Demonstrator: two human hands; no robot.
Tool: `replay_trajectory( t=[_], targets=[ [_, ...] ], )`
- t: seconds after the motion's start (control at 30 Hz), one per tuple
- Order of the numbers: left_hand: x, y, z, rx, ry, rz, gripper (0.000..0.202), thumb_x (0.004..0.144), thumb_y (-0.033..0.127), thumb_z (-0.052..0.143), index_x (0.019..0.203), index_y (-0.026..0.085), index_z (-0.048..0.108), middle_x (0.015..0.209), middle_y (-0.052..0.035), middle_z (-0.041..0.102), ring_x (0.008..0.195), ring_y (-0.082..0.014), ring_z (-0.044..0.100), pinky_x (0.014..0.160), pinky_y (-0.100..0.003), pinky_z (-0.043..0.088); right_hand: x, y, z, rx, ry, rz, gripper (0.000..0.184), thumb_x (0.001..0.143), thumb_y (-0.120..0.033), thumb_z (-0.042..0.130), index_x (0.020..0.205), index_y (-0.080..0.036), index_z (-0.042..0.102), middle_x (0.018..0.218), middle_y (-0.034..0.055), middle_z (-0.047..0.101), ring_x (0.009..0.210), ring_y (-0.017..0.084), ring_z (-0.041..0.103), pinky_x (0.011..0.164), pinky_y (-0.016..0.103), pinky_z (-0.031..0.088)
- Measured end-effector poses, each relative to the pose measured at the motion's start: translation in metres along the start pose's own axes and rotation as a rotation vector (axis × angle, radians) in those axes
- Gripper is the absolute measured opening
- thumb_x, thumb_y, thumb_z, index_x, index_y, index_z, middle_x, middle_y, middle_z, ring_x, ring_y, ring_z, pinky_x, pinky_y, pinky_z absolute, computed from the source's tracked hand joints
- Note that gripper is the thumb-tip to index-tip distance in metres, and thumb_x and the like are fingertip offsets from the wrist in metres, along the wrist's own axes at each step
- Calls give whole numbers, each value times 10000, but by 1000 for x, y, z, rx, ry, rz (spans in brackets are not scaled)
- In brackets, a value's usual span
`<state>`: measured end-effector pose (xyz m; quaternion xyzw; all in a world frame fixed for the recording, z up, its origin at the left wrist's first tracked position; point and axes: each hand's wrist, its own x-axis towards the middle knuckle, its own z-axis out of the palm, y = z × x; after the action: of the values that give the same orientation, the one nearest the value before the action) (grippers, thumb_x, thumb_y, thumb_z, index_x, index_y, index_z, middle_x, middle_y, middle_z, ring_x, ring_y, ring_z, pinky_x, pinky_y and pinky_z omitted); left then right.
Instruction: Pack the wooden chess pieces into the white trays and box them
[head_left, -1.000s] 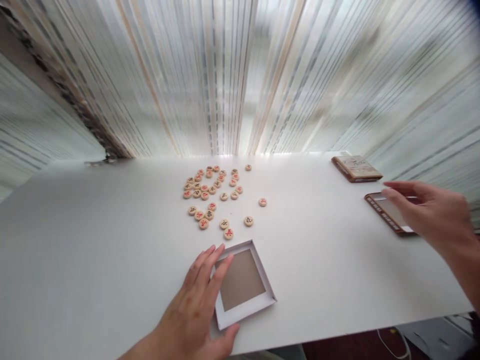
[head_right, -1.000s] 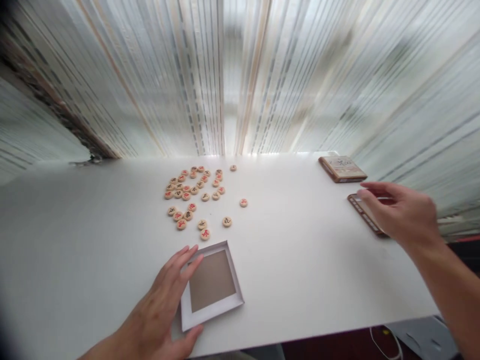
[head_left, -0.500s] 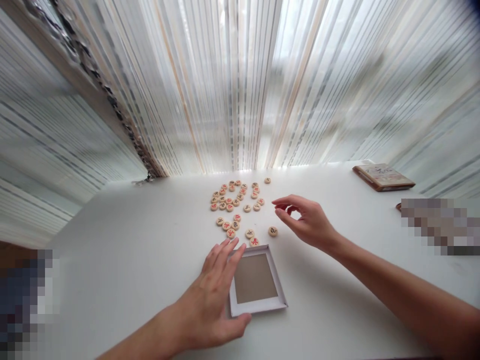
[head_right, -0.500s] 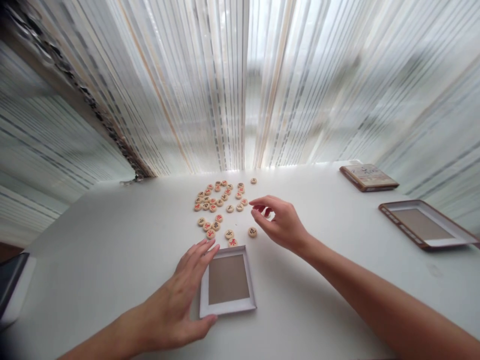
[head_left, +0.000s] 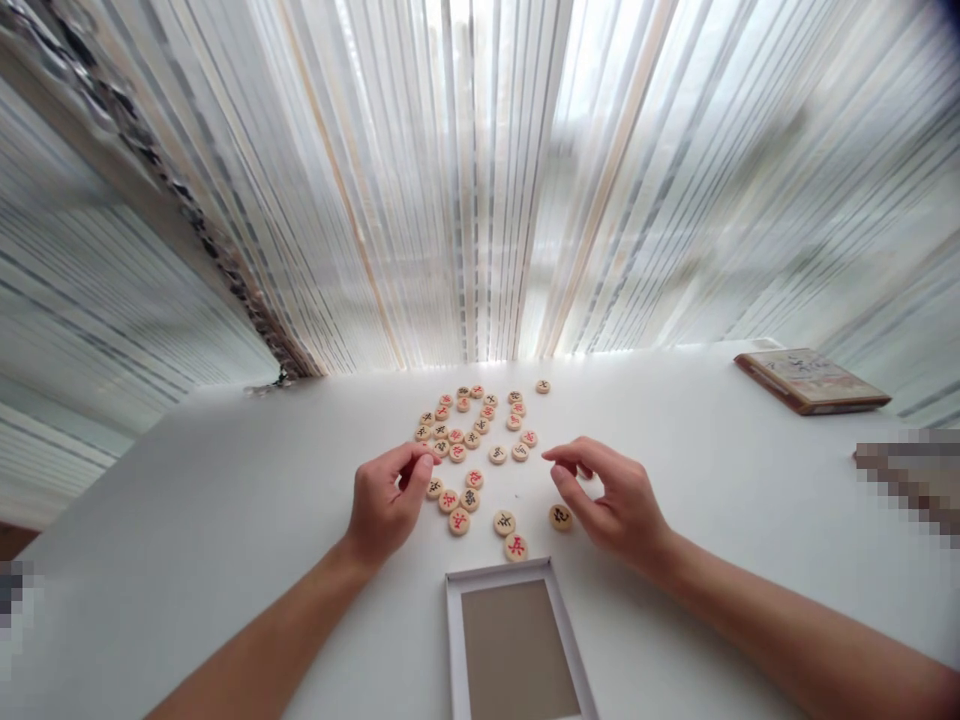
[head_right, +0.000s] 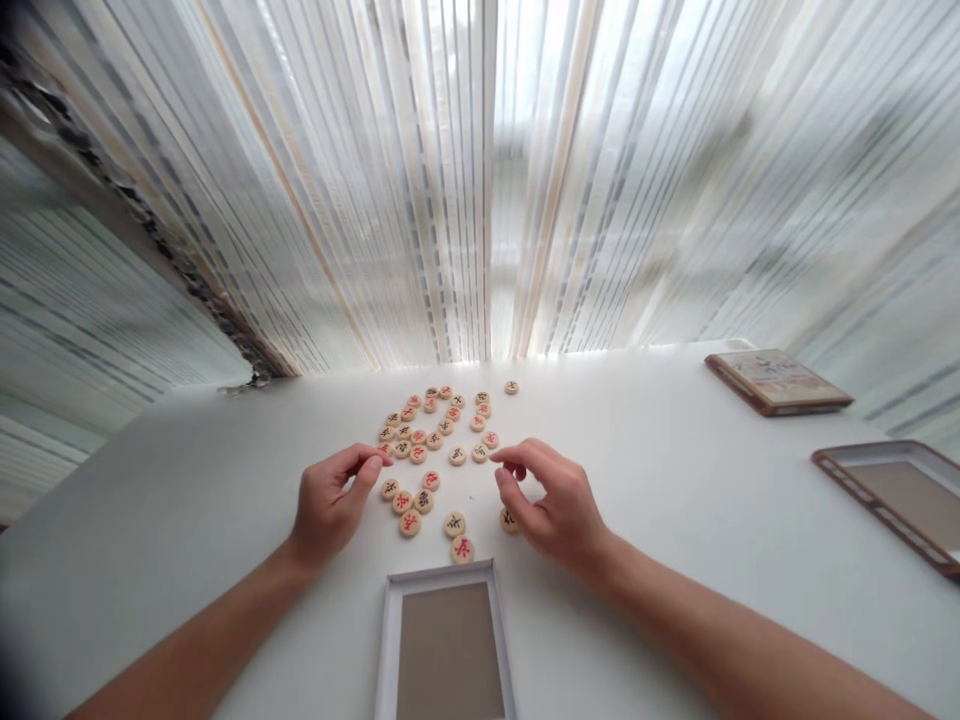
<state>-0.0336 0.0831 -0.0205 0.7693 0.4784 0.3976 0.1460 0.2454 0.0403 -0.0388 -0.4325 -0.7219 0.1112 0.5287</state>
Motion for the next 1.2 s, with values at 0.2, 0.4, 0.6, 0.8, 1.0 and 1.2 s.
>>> replay_trajectory(
  t=[0.2,0.4,0.6,0.8,1.0,1.2],
  targets=[
    [-9,7,-4,-9,-99,146,293,986,201,533,754,167,709,597,7,642,491,-109,503,510,-229,399,-2,-6,1,48,-123,-73,213,962,-91,590,1057,-252,692,796,31,669,685,186,658,602,302,534],
    [-10,9,-2,-28,-142,224,278,976,158,530,760,163,705,564,19,594,460,-96,454,492,-224,370,0,-8,-2,6,-200,-85,233,957,-69,582,1056,-263,665,779,35,689,650,193,646,574,312,519],
    [-10,8,-2,-28,-138,245,274,974,139,539,764,156,714,542,35,569,446,-90,436,492,-220,366,-1,-7,-2,-24,-251,-104,212,967,-75,573,1044,-254,653,789,40,703,660,194,662,597,324,515],
    [-10,6,-1,-13,-132,267,265,972,142,550,775,153,726,548,40,573,447,-87,441,494,-217,368,-3,-5,-1,-7,-262,-98,199,976,-69,566,1035,-234,661,809,43,690,683,178,649,615,305,510],
    [-10,5,-1,-9,-126,283,286,987,147,537,764,152,716,544,44,559,441,-84,421,476,-215,349,-4,-5,0,12,-253,-104,200,969,-54,567,1024,-221,662,811,38,685,692,164,631,636,283,500],
    [-9,5,0,-6,-124,287,277,985,143,545,773,148,722,545,51,545,441,-80,421,480,-210,354,-4,-5,1,5,-259,-107,183,974,-62,566,1014,-212,664,801,34,684,694,155,624,655,275,496]
  ],
)
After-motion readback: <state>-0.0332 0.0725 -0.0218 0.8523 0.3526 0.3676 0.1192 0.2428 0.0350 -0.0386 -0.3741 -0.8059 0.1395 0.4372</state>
